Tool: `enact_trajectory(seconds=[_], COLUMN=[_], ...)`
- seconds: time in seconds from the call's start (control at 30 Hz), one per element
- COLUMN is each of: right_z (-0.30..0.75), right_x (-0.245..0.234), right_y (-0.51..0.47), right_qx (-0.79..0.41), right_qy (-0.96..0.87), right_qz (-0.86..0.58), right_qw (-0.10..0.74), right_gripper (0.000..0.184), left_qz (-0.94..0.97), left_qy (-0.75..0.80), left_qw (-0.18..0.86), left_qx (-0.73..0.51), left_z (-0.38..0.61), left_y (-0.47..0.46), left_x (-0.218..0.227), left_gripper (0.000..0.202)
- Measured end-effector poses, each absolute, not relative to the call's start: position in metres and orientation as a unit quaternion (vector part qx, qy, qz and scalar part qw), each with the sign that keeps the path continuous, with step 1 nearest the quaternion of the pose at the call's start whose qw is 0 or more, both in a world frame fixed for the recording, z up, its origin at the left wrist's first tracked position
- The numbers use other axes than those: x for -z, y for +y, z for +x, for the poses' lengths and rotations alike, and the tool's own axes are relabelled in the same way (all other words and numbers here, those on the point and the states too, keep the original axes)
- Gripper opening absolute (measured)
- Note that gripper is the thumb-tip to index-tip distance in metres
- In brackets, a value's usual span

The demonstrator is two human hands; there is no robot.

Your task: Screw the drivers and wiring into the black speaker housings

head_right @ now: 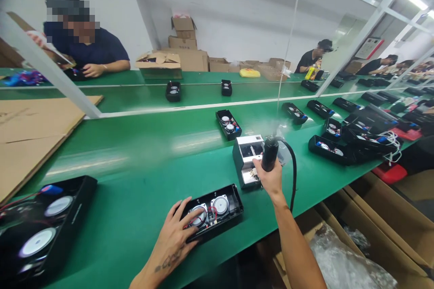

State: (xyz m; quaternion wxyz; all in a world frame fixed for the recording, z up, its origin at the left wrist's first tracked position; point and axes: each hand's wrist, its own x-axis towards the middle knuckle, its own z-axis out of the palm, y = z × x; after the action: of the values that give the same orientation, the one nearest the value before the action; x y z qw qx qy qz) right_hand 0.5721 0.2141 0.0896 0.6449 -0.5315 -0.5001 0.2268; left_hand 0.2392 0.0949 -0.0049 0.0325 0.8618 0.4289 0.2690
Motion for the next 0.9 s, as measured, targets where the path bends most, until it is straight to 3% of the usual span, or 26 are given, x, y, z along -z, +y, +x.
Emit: enact_trajectory(seconds=[0.13,0.33,0.7,0.9], right_z=[0.578,0.570,0.564,0.546], right_x=[-0.096,-0.107,-0.096,-0.117], right_y=[0.203,0.209,0.203,0.153], right_qx=[-0.275,-0.217,-0.332,-0.380], right_qy=[-0.470,-0.443,-0.485,-0.452], right_qz=[-0.494,-0.474,-0.521,-0.438], right_qw=[0.678,0.730,0.619,0.678], right_gripper=[0.048,0.043,0.039,0.037], left_qz=[0.866,0.861,0.858,0.856], left_qy=[0.426,0.424,0.429,0.439], left_qw=[0.029,0.027,0.027,0.047], left_qx=[-0.261,-0.279,-0.281,-0.270], left_z=[0.238,0.239,0.240,0.243], left_y=[0.096,0.097,0.095,0.095], left_x=[0.008,0.010,0.007,0.007], left_gripper=[0.032,0.035,0.029,0.027])
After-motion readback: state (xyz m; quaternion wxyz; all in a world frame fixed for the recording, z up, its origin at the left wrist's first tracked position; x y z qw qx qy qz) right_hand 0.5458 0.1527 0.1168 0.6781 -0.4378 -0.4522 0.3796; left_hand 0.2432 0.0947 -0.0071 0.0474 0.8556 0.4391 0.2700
